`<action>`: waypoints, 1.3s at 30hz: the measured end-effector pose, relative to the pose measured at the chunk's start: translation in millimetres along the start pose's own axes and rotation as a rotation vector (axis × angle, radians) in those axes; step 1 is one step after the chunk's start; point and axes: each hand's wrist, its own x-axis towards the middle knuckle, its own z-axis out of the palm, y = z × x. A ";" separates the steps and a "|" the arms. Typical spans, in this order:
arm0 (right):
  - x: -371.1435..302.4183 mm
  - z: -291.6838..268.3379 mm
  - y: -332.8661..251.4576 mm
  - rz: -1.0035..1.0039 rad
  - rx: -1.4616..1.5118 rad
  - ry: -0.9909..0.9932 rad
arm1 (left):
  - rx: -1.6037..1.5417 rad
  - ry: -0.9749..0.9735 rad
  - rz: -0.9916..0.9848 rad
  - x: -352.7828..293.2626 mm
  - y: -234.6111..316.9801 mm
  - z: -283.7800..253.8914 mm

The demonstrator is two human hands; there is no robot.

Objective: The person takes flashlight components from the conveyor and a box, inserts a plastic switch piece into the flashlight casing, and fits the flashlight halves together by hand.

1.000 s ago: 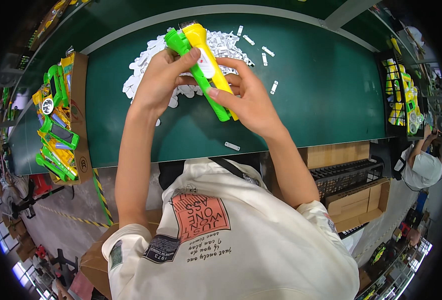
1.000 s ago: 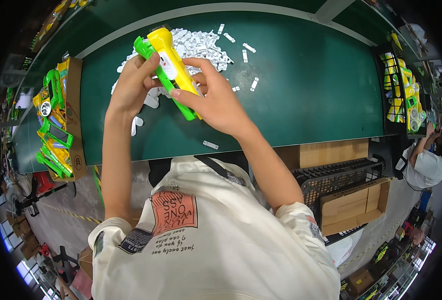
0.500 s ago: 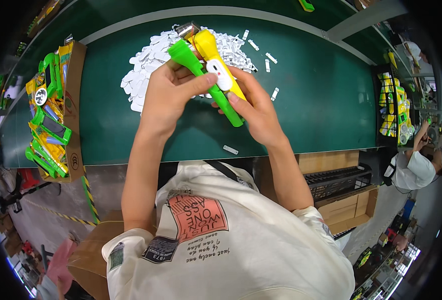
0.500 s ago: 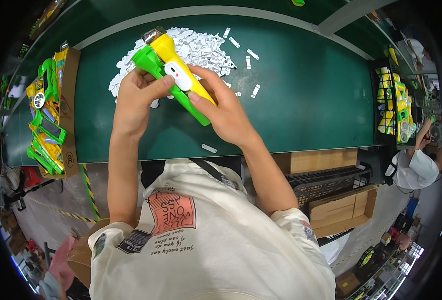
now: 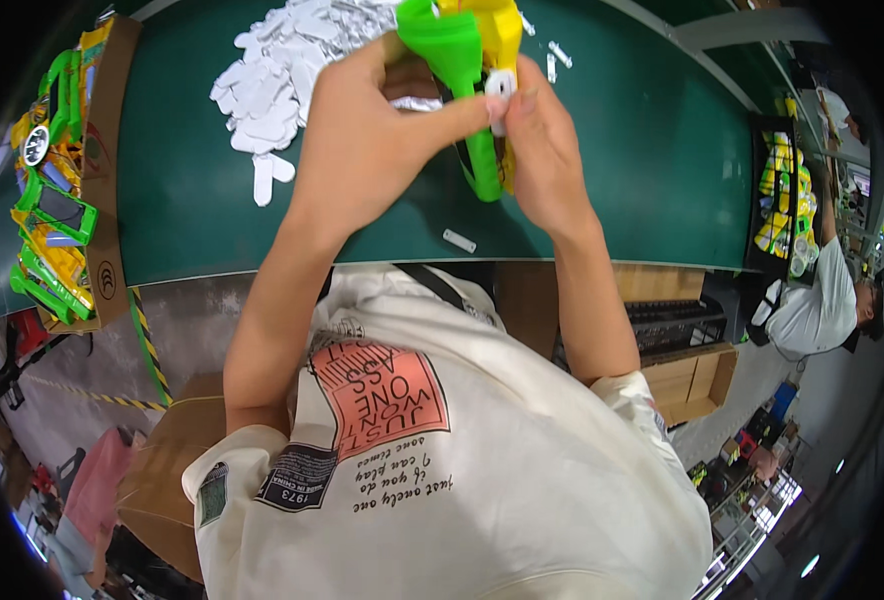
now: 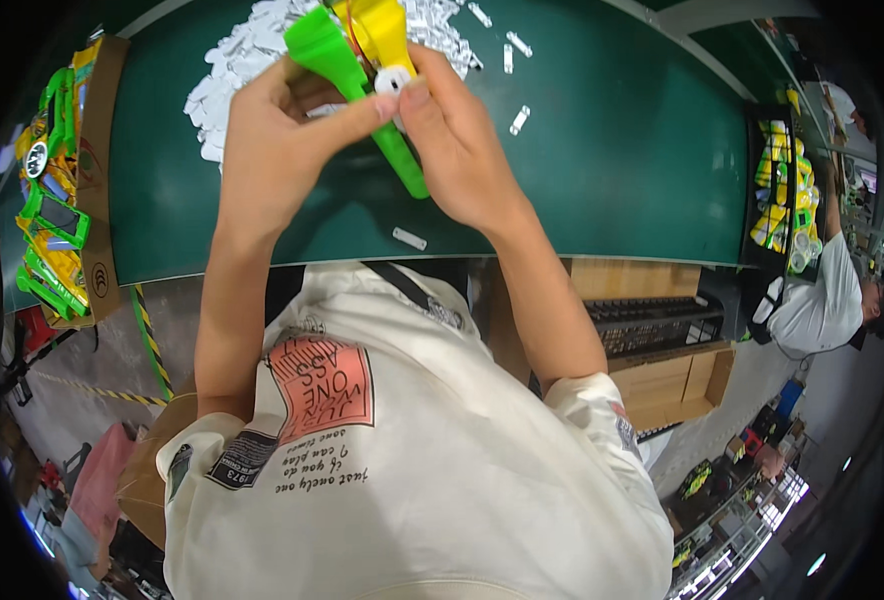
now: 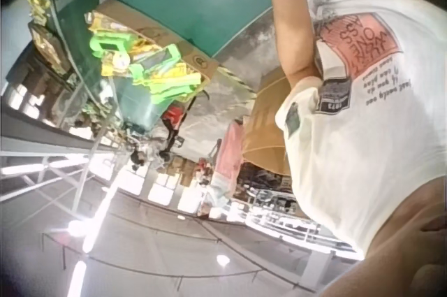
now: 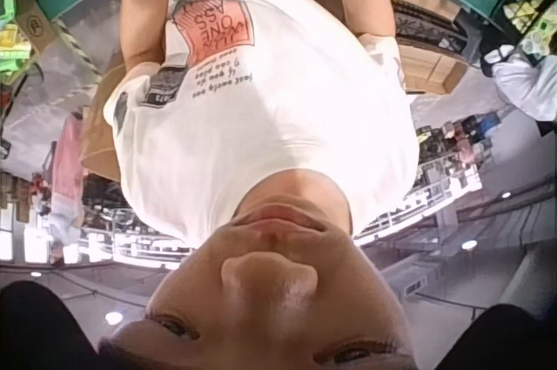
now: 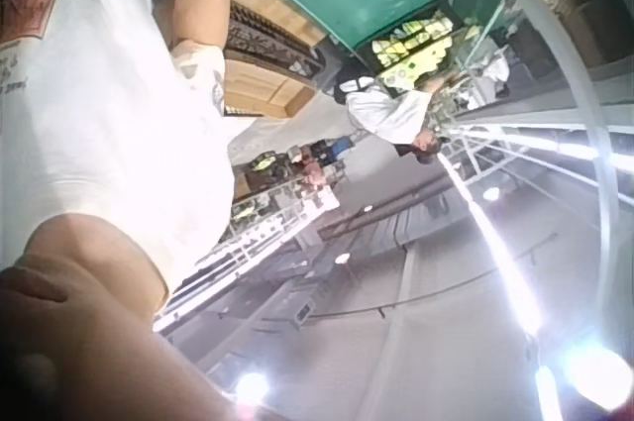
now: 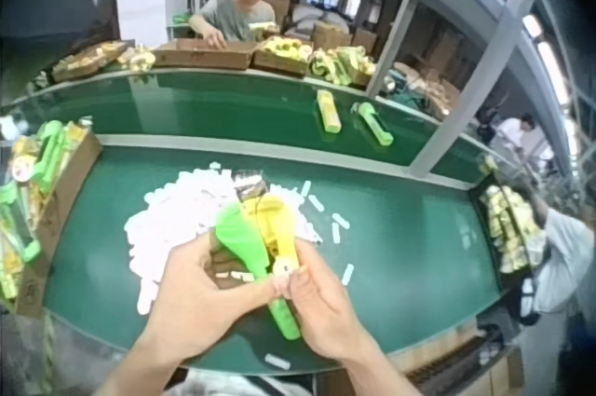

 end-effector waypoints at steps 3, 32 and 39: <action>0.0 4.7 3.4 0.009 0.029 0.098 | 0.055 -0.014 -0.016 0.3 -0.7 4.4; 0.1 -57.8 15.0 0.287 1.198 0.138 | 0.783 -0.391 0.401 -80.3 -63.2 11.3; -1.7 -58.3 9.9 0.348 1.230 0.334 | 0.755 -0.304 0.456 -88.4 -73.0 13.5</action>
